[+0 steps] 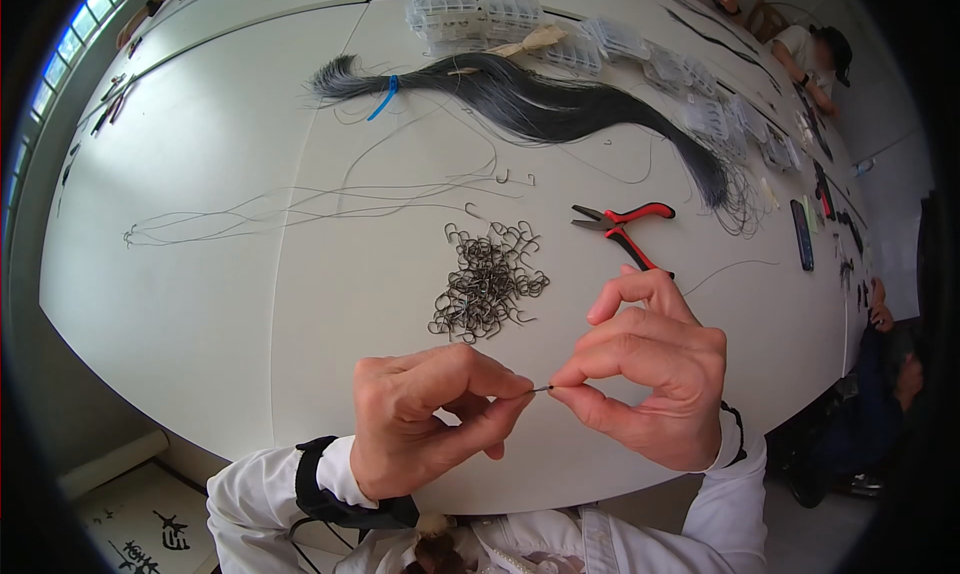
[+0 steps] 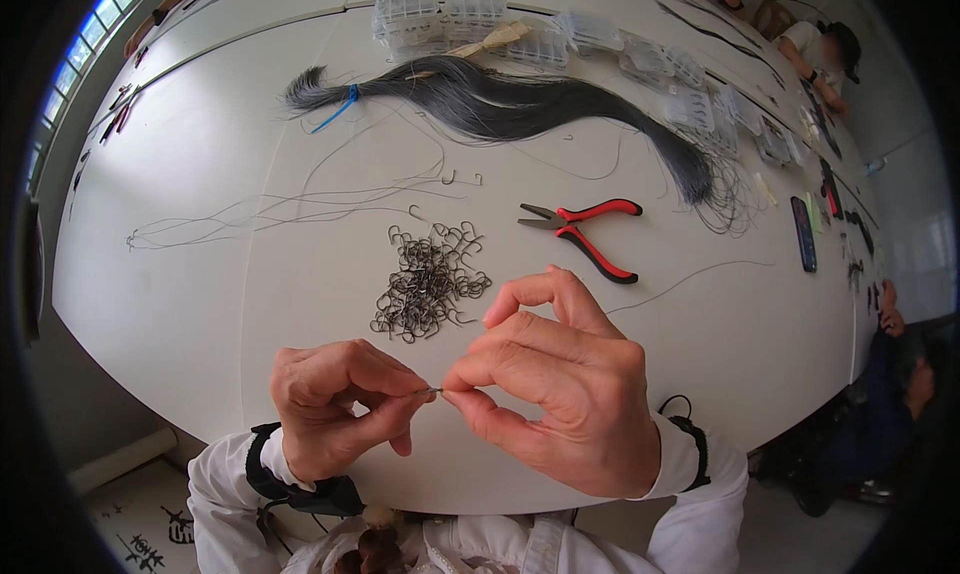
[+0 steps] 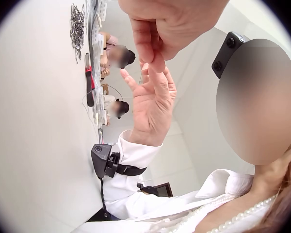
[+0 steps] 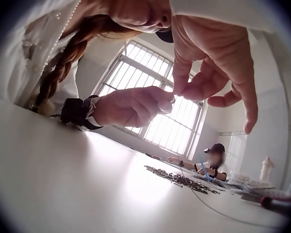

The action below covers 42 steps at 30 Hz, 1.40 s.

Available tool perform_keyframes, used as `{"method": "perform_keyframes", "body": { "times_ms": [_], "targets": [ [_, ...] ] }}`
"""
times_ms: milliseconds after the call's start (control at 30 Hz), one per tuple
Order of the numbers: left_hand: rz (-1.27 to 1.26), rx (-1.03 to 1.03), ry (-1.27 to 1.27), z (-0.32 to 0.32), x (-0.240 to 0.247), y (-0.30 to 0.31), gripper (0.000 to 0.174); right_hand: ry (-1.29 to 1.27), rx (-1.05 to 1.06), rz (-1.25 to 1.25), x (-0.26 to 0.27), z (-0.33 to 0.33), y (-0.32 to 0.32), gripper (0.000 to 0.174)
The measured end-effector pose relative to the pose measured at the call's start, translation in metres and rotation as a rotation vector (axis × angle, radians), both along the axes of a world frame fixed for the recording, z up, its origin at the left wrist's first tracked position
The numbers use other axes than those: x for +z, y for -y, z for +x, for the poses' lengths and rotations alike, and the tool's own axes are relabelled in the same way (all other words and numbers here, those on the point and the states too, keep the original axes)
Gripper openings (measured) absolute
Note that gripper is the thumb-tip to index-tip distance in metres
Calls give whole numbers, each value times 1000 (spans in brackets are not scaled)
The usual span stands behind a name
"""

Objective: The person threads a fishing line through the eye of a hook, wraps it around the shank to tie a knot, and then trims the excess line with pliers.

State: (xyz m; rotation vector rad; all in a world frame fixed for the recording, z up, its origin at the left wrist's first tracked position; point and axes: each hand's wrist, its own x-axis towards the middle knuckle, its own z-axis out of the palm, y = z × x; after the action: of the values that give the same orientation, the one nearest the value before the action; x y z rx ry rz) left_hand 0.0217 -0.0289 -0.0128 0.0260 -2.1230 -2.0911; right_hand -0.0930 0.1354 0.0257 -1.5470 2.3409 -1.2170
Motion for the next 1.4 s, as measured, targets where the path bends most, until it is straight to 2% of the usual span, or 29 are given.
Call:
{"method": "perform_keyframes", "body": {
  "times_ms": [633, 1067, 1167, 1233, 1400],
  "targets": [
    [6, 1, -9, 0, 0, 1, 9, 70, -39, 14, 4, 3, 2, 23],
    [-34, -17, 64, -2, 0, 1, 11, -13, -5, -35, -3, 2, 2, 21],
    [13, 7, 1, -3, -3, 1, 12, -23, -15, -27, -3, 2, 2, 21],
    [-46, -17, -55, -3, -5, 1, 13, -19, -14, -25, -3, 2, 2, 20],
    [-80, -27, -41, -2, -3, 1, 13, -23, -23, -19, -4, 3, 2, 20]
  ]
}}
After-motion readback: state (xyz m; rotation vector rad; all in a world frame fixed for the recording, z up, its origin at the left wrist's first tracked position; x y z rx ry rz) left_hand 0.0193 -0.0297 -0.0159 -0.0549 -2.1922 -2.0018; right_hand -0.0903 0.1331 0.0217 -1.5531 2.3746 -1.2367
